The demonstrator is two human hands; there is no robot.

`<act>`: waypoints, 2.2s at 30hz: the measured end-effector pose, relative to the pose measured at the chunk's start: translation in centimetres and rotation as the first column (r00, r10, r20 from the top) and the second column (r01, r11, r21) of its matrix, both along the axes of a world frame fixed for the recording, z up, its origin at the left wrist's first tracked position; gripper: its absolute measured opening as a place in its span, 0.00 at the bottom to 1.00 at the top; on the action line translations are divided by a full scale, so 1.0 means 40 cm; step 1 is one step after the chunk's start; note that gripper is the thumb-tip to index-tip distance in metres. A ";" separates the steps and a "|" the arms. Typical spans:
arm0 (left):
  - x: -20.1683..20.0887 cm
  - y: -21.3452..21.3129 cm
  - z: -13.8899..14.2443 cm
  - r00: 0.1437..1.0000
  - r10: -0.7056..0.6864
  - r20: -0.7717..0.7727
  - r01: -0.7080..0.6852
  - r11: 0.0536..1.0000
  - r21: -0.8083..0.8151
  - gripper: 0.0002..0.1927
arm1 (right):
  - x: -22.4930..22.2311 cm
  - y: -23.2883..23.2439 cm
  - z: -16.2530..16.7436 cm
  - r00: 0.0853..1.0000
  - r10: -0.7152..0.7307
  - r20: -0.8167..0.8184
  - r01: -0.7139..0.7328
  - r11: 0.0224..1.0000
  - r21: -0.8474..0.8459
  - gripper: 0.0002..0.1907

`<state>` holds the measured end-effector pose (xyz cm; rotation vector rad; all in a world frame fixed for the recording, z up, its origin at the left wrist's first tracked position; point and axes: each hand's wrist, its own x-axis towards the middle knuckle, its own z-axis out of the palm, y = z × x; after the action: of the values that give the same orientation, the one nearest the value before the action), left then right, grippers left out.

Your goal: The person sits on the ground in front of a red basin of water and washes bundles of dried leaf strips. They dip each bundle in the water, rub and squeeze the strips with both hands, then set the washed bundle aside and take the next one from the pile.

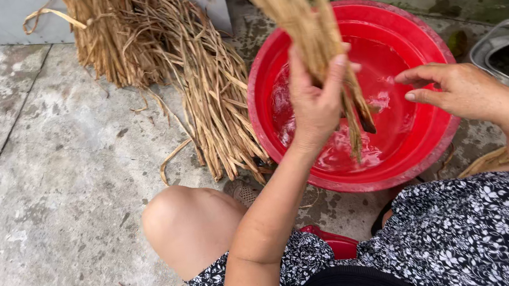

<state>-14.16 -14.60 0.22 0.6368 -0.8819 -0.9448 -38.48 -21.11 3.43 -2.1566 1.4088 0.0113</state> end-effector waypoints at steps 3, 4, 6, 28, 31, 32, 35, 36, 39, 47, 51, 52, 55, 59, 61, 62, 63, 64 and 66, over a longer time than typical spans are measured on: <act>-0.079 0.000 -0.047 0.989 -0.069 0.134 0.063 0.997 0.047 0.25 | -0.006 0.004 -0.008 0.998 -0.044 -0.041 0.046 0.998 0.042 0.26; -0.094 -0.010 -0.075 0.981 -0.095 0.168 0.080 0.992 0.092 0.26 | -0.008 0.004 -0.015 0.998 -0.043 -0.053 0.045 0.998 0.042 0.26; -0.107 -0.037 -0.147 0.966 -0.148 0.213 0.097 0.968 0.231 0.33 | -0.015 0.001 -0.037 1.000 -0.007 -0.026 0.008 1.000 0.022 0.26; -0.008 -0.005 -0.603 0.840 -0.435 0.323 -0.162 0.367 0.916 0.44 | 0.145 0.084 -0.584 0.708 -0.700 -0.095 0.647 0.588 0.486 0.46; -0.050 0.024 -0.637 0.771 -0.569 0.284 -0.077 0.361 0.930 0.31 | 0.206 0.143 -0.632 0.790 -0.613 0.032 0.446 0.608 0.657 0.31; -0.057 0.028 -0.651 0.726 -0.621 0.295 -0.077 0.353 0.933 0.26 | 0.214 0.147 -0.650 0.799 -0.593 0.101 0.374 0.622 0.688 0.27; -0.057 0.034 -0.689 0.808 -0.545 0.224 -0.102 0.244 0.964 0.21 | 0.204 0.146 -0.700 0.698 -0.703 0.134 0.394 0.533 0.749 0.16; -0.052 0.034 -0.698 0.873 -0.449 0.192 -0.075 0.266 0.961 0.20 | 0.194 0.140 -0.707 0.625 -0.776 0.081 0.439 0.436 0.786 0.12; -0.037 0.027 -0.709 0.984 -0.165 0.071 -0.004 0.371 0.929 0.17 | 0.171 0.127 -0.717 0.322 -0.923 0.209 0.600 0.370 0.709 0.10; -0.052 0.006 -0.693 0.996 -0.094 0.008 0.048 0.576 0.816 0.12 | 0.236 0.182 -0.680 0.741 -0.661 0.122 0.391 0.572 0.721 0.15; -0.009 0.027 -0.683 0.689 -0.589 0.422 -0.325 0.270 0.907 0.21 | 0.205 0.165 -0.709 0.545 -0.839 0.013 0.562 0.377 0.737 0.16; 0.003 0.033 -0.680 0.634 -0.697 0.335 -0.322 0.155 0.934 0.23 | 0.187 0.152 -0.719 0.378 -0.916 0.131 0.630 0.358 0.689 0.15; 0.008 0.041 -0.676 0.477 -0.867 0.146 -0.265 0.016 0.964 0.22 | 0.145 0.131 -0.740 0.187 -0.951 0.247 0.854 0.282 0.437 0.10; -0.036 0.037 -0.698 0.816 -0.552 -0.171 0.268 0.099 0.958 0.30 | 0.194 0.148 -0.733 0.261 -0.918 0.300 0.688 0.395 0.609 0.13; -0.049 0.038 -0.709 0.814 -0.550 -0.188 0.223 -0.002 0.975 0.37 | 0.266 0.172 -0.713 0.196 -0.959 0.205 0.556 0.281 0.783 0.17; -0.050 0.039 -0.711 0.835 -0.507 -0.214 0.262 0.024 0.965 0.39 | 0.308 0.189 -0.697 0.169 -0.969 0.181 0.510 0.243 0.825 0.19; -0.049 0.039 -0.710 0.866 -0.433 -0.251 0.332 0.120 0.936 0.42 | 0.353 0.205 -0.679 0.169 -0.965 0.200 0.492 0.259 0.831 0.21; -0.045 0.040 -0.710 0.884 -0.351 -0.308 0.411 0.269 0.871 0.45 | 0.391 0.228 -0.658 0.287 -0.856 0.431 0.558 0.515 0.651 0.21; -0.039 0.036 -0.692 0.877 -0.267 -0.400 0.480 0.540 0.691 0.50 | 0.441 0.256 -0.614 0.557 -0.443 0.702 0.528 0.842 0.112 0.28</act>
<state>-15.72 -13.15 -27.48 1.0590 -0.3278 -1.8171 -20.83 -10.87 -21.14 -1.4664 1.4604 -1.0338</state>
